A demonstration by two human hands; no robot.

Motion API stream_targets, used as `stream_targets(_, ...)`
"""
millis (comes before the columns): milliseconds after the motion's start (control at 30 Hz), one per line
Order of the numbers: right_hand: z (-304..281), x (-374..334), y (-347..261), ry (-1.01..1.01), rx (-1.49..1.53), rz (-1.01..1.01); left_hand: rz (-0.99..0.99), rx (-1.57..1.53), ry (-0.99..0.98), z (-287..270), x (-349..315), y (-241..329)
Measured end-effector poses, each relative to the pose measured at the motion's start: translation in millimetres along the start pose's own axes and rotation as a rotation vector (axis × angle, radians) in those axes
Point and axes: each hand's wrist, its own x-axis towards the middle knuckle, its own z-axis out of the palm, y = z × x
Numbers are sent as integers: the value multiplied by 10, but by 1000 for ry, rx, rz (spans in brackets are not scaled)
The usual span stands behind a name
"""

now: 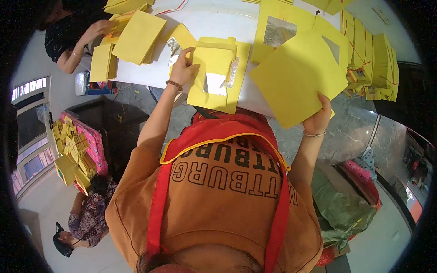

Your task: Folding and stacking sheets of yellow joss paper with foil centers.

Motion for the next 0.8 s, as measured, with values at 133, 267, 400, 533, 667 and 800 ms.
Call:
stream_targets(133, 40, -31, 11, 96, -62, -30, 106, -5, 54, -73, 44, -43)
stream_targets(267, 42, -21, 28, -26, 34, -1, 157, 67, 108, 20, 118, -39)
stream_targets(400, 77, -32, 32, -47, 40, 2, 161, 8, 60, 13, 91, -30)
stream_targets(533, 18, -25, 24, 14, 4, -9, 126, -259, 25, -38, 31, -26)
stream_targets(667, 123, 108, -76, 115, -78, -67, 67, -520, -42, -56, 13, -167)
stream_targets(800, 18, 654, -202, 70, -161, 35, -7, -515, -42, -6, 3, -231)
